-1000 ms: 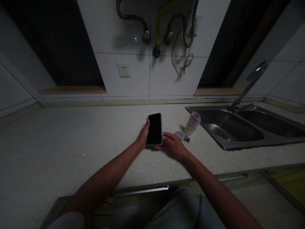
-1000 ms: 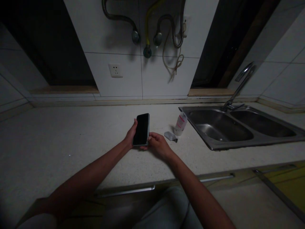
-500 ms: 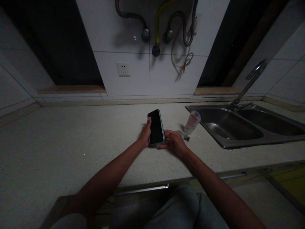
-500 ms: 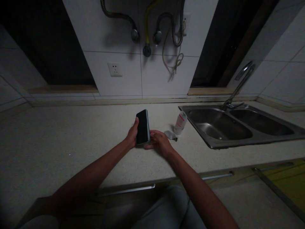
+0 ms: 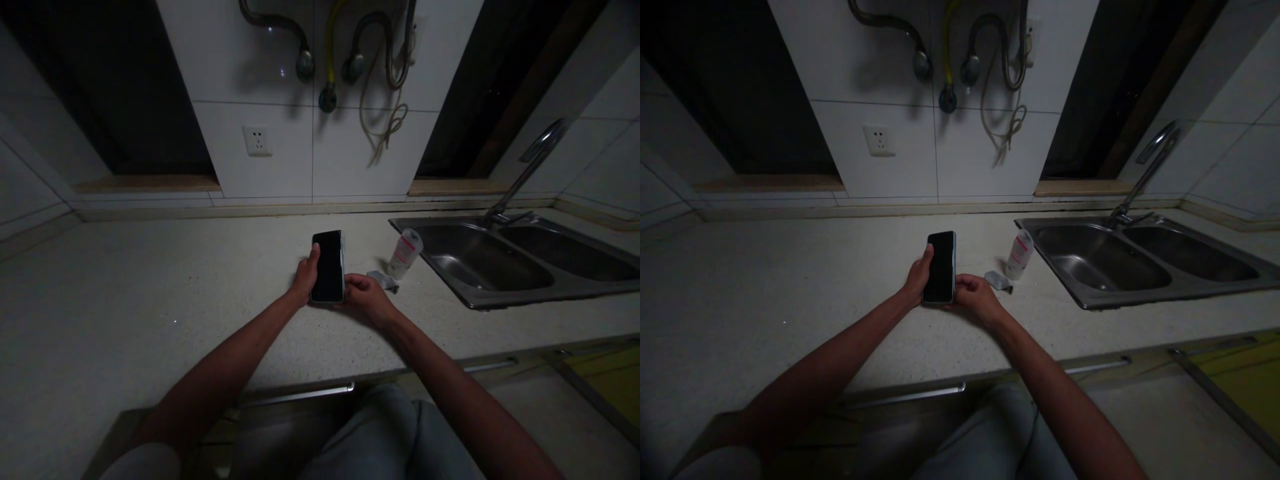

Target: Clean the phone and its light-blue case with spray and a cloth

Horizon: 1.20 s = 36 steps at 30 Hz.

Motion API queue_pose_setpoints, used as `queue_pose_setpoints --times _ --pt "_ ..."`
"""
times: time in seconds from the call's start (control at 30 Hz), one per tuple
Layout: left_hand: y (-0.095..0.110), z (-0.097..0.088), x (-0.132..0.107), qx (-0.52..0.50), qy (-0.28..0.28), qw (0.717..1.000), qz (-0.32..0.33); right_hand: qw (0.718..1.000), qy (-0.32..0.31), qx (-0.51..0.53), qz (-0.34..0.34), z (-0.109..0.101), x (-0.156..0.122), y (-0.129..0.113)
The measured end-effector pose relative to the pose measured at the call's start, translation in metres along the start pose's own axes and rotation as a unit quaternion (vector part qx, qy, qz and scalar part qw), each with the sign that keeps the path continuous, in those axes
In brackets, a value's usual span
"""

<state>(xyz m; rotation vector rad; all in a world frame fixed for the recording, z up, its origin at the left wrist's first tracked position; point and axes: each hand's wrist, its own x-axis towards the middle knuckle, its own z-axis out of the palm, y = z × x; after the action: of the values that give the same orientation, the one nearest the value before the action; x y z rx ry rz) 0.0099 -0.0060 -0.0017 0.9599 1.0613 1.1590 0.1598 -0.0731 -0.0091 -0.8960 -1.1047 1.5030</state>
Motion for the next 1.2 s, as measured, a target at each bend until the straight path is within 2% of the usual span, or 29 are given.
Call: queue_pose_setpoints --times 0.3,0.4,0.47,0.53,0.6,0.67,0.83,0.9,1.0,1.2 --pt "0.002 -0.001 0.002 -0.006 -0.038 0.999 -0.018 0.999 0.013 -0.032 -0.015 0.001 0.003 0.0" --pt "0.0 -0.002 0.004 0.034 -0.039 0.999 0.013 1.0 0.016 -0.003 0.0 0.0 0.003 0.0" --pt "0.0 -0.003 0.005 0.074 -0.001 0.995 0.064 1.0 0.019 0.014 0.015 -0.001 0.004 0.0" --pt "0.0 -0.003 0.005 0.091 0.062 0.988 0.107 0.999 0.022 0.027 0.029 -0.003 0.004 0.0" --pt "0.001 -0.001 0.002 0.082 0.093 0.985 0.117 0.999 0.026 0.034 0.033 -0.004 0.005 0.0" --pt "0.003 0.0 -0.004 0.07 0.065 0.989 0.114 0.998 0.03 0.035 0.031 -0.006 0.006 0.0" --pt "0.006 -0.001 -0.02 0.123 -0.089 0.98 0.128 0.998 0.059 0.028 0.007 -0.011 0.008 0.0" --pt "0.006 -0.005 -0.02 0.143 -0.13 0.973 0.129 0.998 0.06 0.016 0.007 -0.012 0.008 0.0" --pt "0.006 -0.009 -0.016 0.133 -0.152 0.972 0.123 0.998 0.058 -0.016 -0.005 -0.013 0.008 0.0" --pt "0.0 -0.004 -0.016 0.091 -0.134 0.98 0.115 0.999 0.044 -0.009 -0.006 -0.012 0.003 -0.003"
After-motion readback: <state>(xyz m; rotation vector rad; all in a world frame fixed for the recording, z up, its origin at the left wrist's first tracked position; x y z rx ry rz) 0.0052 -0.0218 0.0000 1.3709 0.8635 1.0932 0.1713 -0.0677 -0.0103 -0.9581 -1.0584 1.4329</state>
